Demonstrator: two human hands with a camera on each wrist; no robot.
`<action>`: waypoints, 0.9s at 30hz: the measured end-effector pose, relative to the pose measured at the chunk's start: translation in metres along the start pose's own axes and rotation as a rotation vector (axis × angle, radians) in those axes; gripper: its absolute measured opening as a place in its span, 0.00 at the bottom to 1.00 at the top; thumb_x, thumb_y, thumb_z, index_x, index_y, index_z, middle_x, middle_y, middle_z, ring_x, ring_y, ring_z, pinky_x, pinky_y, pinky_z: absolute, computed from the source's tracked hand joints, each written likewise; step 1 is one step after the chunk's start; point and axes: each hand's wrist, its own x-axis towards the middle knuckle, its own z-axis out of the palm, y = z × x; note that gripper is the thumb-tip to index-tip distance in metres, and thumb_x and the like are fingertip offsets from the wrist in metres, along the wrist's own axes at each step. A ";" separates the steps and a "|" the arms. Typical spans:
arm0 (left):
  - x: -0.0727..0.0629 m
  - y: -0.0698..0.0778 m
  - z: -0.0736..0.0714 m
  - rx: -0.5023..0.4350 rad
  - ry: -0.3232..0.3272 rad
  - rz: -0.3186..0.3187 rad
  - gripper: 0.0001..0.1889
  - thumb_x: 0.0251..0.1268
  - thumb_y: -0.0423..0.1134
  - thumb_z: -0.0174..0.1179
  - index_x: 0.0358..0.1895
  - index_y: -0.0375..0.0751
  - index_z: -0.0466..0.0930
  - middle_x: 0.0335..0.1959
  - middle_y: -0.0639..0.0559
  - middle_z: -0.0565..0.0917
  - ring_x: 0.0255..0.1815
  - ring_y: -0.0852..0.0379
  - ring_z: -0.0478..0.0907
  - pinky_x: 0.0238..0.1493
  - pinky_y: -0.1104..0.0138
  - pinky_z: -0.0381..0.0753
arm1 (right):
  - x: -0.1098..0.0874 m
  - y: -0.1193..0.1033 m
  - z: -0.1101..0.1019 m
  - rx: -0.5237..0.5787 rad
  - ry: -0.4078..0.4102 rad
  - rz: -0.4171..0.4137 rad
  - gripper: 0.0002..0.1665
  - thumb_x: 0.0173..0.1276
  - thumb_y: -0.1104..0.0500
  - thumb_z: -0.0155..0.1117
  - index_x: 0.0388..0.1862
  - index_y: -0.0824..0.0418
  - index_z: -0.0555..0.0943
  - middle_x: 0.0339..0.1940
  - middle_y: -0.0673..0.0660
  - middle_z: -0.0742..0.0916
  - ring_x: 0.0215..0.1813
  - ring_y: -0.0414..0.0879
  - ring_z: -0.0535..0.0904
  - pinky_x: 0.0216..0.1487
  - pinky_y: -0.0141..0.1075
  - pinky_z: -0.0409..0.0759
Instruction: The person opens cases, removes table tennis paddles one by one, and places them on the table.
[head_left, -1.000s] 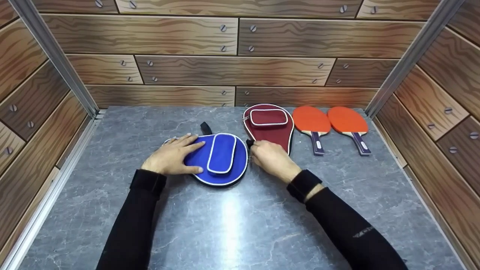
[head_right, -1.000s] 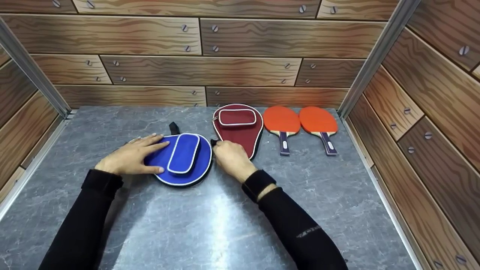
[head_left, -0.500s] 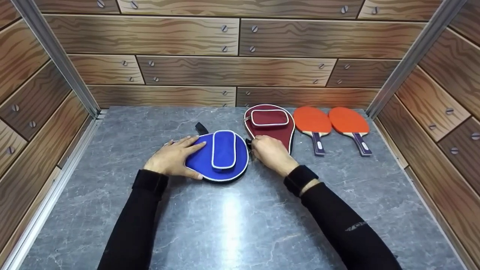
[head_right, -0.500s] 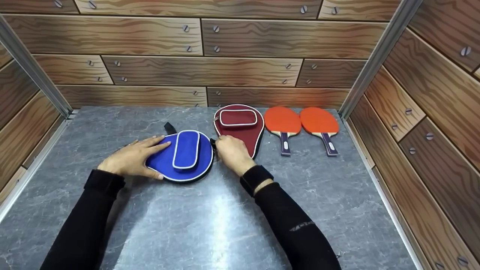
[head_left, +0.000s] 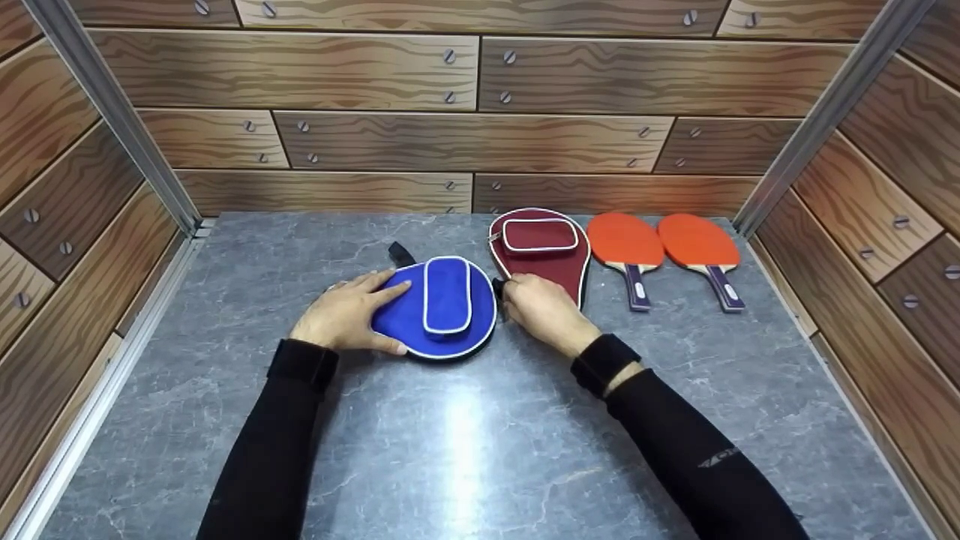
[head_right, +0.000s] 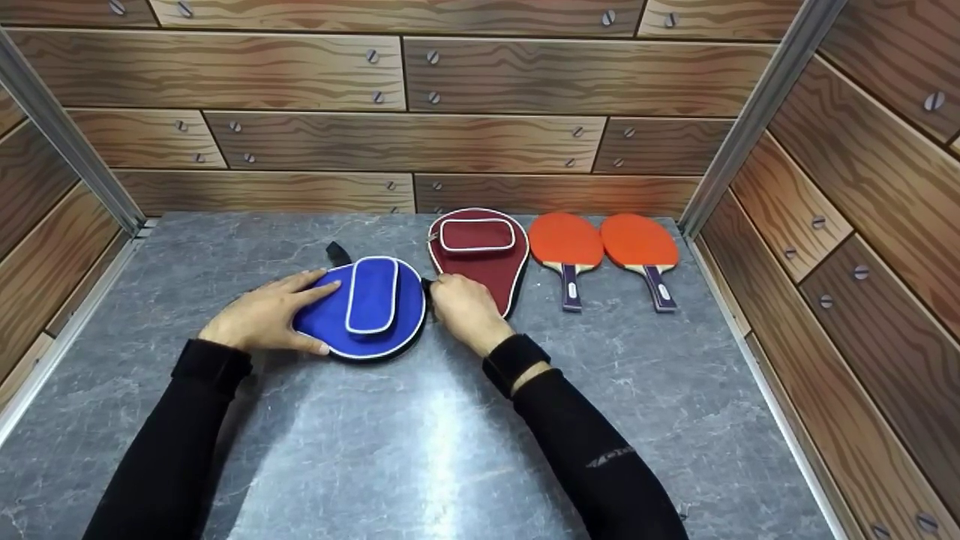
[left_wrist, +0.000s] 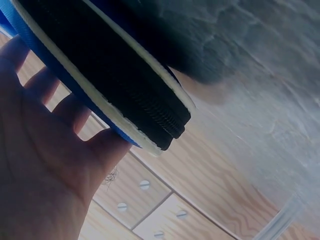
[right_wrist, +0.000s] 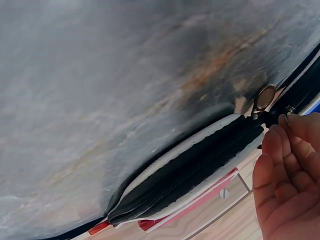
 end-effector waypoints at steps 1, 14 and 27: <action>0.000 0.000 0.000 -0.001 0.003 -0.001 0.62 0.61 0.75 0.83 0.96 0.61 0.65 0.99 0.42 0.62 0.97 0.28 0.62 0.92 0.23 0.65 | -0.001 -0.001 0.000 0.005 -0.004 0.000 0.06 0.78 0.64 0.75 0.37 0.62 0.88 0.43 0.62 0.92 0.48 0.65 0.93 0.48 0.64 0.94; 0.001 0.003 0.002 0.008 0.037 -0.033 0.61 0.62 0.75 0.82 0.95 0.59 0.66 0.98 0.41 0.63 0.97 0.27 0.63 0.90 0.23 0.69 | -0.012 -0.005 -0.001 0.023 -0.015 -0.052 0.04 0.78 0.63 0.75 0.40 0.62 0.89 0.42 0.60 0.92 0.47 0.63 0.93 0.48 0.62 0.94; 0.001 0.006 0.001 0.014 0.039 -0.040 0.61 0.62 0.76 0.81 0.95 0.59 0.66 0.98 0.41 0.63 0.96 0.27 0.64 0.90 0.23 0.68 | -0.027 -0.019 -0.002 0.016 -0.034 -0.104 0.04 0.78 0.61 0.78 0.44 0.60 0.91 0.43 0.59 0.93 0.48 0.60 0.93 0.48 0.57 0.95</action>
